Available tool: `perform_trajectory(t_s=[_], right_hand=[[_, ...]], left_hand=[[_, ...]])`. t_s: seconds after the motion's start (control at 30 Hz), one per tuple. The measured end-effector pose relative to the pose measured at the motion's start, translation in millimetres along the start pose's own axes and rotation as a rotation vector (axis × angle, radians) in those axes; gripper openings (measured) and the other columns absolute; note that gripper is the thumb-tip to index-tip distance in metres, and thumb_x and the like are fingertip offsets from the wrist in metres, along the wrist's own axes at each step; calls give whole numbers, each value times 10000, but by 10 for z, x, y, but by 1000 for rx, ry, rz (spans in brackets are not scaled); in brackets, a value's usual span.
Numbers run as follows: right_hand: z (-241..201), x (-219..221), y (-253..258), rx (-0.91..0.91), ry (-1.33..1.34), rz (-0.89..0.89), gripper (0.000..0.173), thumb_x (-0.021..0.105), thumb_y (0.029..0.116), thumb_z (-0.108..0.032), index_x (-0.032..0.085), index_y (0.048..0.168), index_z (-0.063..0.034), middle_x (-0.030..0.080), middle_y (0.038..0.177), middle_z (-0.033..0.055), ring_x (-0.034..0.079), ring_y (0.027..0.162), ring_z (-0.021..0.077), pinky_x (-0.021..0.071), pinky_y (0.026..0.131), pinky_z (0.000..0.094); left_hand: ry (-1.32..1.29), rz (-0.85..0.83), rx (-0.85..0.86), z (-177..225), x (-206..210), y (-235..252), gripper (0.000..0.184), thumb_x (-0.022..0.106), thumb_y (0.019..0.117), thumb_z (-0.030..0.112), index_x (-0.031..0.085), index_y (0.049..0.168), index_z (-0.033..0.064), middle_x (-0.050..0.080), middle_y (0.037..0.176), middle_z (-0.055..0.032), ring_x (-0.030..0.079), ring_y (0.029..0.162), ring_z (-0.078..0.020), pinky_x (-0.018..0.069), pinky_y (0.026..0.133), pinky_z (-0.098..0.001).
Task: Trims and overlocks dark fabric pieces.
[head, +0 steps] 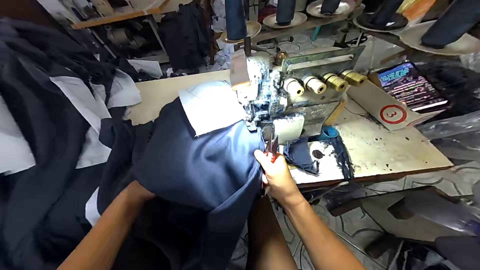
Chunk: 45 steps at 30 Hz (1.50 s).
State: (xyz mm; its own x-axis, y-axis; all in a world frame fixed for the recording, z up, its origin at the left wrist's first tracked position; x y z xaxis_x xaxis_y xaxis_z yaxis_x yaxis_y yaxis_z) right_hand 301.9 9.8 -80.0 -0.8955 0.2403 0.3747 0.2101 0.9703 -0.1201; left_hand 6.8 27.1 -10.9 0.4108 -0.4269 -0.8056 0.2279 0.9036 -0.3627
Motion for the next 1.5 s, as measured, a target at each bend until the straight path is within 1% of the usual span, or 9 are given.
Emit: perform_trajectory(t_s=[0.13,0.23,0.37,0.47,0.57,0.8,1.17,1.27,1.5], right_hand=[[64,63,-257,130,220,-93,229,469,1077,-97,551,863,-91,499,539,-40,421,395,0,394,398,147],[-92,126,-397,125,412,-168,334,376,1114,-193,585,865,-117,493,537,-36,427,391,-2,406,397,138],[-86,140,-766,165,633,-412,327,516,1070,-339,648,833,-157,508,497,-64,519,406,8,495,446,152],[261,36,-1015,240,617,-390,213,517,1036,-188,624,854,-164,521,510,-70,520,411,11,496,440,167],[788,14,-1191,283,410,-344,182,546,977,-96,600,821,-170,503,482,-84,496,393,21,477,424,193],[1624,-186,-1610,381,171,-231,84,554,960,-108,563,877,-114,499,519,-78,481,414,37,476,451,216],[1728,-408,-1322,245,-134,-36,84,574,925,62,573,885,-12,532,566,-20,514,459,65,502,496,240],[1867,-549,-1080,231,-228,37,25,583,969,-5,562,976,-17,521,629,-8,498,469,75,508,494,254],[1603,-451,-1254,263,-174,18,158,642,1010,-177,547,1032,-52,531,632,-20,508,474,67,504,481,255]], left_hand=[[172,-328,57,-591,-653,131,195,579,1029,95,721,1048,-36,740,942,-108,705,845,-173,585,816,-377],[617,291,219,-750,-1753,578,234,689,952,146,693,867,-72,655,786,-299,655,770,-503,483,692,-726],[745,800,176,-497,-2647,1167,459,588,983,195,543,1284,-149,471,1369,-436,413,1318,-632,290,1054,-800],[618,778,269,167,-2039,693,334,516,986,147,622,1176,-106,580,1151,-459,548,1084,-685,373,805,-872],[311,652,527,773,-372,-311,322,526,1025,219,595,1234,-15,643,1102,-231,661,888,-332,562,747,-497],[-228,558,391,15,2282,-540,488,692,905,341,613,1175,-58,613,1203,-247,639,1076,-313,550,912,-428],[-653,235,82,-447,2723,-390,638,742,928,240,446,1420,-40,544,1384,-226,631,1189,-273,566,966,-422],[-955,-10,-13,-524,2805,-358,457,639,996,111,455,1382,-50,693,1075,-129,708,910,-148,601,851,-328],[-823,346,421,-95,1253,-1275,269,424,1081,233,601,1278,185,685,1105,112,661,984,-3,583,873,-251]])
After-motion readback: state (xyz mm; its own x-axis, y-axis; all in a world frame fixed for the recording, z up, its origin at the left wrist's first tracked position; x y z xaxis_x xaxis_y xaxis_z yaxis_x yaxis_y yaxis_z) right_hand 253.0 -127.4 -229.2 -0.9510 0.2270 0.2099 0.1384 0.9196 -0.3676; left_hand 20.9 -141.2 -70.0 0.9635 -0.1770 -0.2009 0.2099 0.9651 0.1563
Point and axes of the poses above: each hand's wrist, its own y-axis towards the middle knuckle, its own x-axis out of the palm, z = x × y, the point moved 3 cm from there along y, towards the middle knuckle
